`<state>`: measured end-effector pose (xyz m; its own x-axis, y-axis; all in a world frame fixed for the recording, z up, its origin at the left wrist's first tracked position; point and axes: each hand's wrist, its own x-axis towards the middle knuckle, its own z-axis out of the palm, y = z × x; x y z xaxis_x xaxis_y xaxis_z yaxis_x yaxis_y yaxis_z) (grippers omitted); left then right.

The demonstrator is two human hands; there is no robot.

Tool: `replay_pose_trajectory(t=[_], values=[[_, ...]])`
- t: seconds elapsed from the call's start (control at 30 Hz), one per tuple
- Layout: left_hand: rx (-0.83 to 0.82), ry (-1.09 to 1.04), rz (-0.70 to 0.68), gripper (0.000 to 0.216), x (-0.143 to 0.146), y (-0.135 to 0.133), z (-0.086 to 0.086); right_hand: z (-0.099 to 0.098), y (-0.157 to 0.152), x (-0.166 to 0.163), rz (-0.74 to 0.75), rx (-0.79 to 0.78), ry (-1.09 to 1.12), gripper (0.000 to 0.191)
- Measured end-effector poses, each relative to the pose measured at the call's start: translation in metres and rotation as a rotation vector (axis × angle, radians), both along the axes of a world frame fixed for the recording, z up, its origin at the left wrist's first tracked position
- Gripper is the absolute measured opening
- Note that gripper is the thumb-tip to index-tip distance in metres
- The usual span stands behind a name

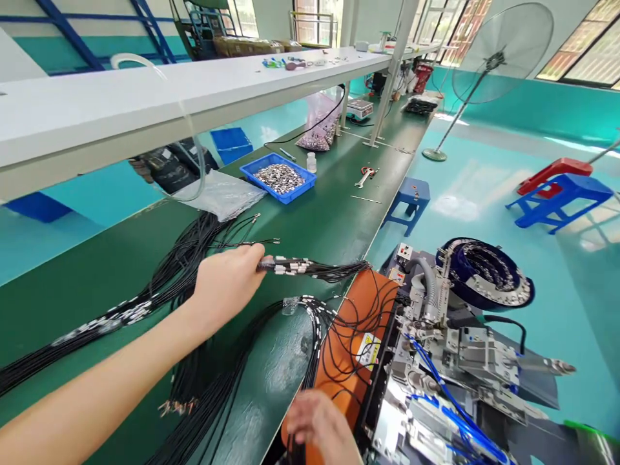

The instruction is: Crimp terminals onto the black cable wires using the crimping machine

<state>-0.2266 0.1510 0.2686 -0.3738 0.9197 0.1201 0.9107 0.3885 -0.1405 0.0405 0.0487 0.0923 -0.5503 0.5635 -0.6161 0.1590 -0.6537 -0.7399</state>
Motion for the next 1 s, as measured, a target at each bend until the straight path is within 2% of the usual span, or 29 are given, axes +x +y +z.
replay_pose_trajectory(t=[0.07,0.13,0.2,0.27,0.33,0.43,0.5,0.57,0.67,0.77,0.9,1.0], values=[[-0.046,0.021,-0.031,0.025,0.01,-0.029,0.007,0.014,0.038,-0.03,-0.196,-0.279,0.391,0.063],[-0.121,-0.006,-0.055,0.026,0.018,-0.055,0.012,0.023,0.078,-0.052,-0.324,-0.479,0.562,0.067],[-0.244,-0.077,-0.067,0.021,0.025,-0.079,0.013,0.02,0.113,-0.066,-0.419,-0.55,0.627,0.066],[-0.405,-0.172,-0.069,0.015,0.033,-0.103,0.006,0.008,0.139,-0.074,-0.517,-0.553,0.617,0.063],[-0.568,-0.276,-0.075,0.015,0.045,-0.127,-0.009,-0.009,0.153,-0.078,-0.527,-0.555,0.596,0.057],[-0.723,-0.451,-0.117,0.016,0.066,-0.165,-0.047,-0.027,0.157,-0.081,-0.514,-0.557,0.561,0.041],[-0.732,-0.545,-0.14,0.015,0.08,-0.19,-0.075,-0.03,0.155,-0.081,-0.51,-0.55,0.563,0.027],[-0.747,-0.602,-0.119,0.015,0.091,-0.213,-0.098,-0.024,0.153,-0.08,-0.483,-0.546,0.594,0.015],[-0.786,-0.682,-0.063,0.017,0.097,-0.243,-0.121,0.001,0.149,-0.082,-0.376,-0.568,0.657,0.012],[-0.764,-0.677,-0.036,0.02,0.083,-0.263,-0.133,0.042,0.141,-0.086,-0.238,-0.586,0.736,0.016],[-0.614,-0.529,-0.061,0.027,0.031,-0.28,-0.141,0.11,0.14,-0.085,-0.126,-0.399,0.954,0.005],[-0.493,-0.492,0.045,0.018,-0.006,-0.29,-0.135,0.149,0.163,-0.083,-0.201,-0.236,0.923,0.007]])
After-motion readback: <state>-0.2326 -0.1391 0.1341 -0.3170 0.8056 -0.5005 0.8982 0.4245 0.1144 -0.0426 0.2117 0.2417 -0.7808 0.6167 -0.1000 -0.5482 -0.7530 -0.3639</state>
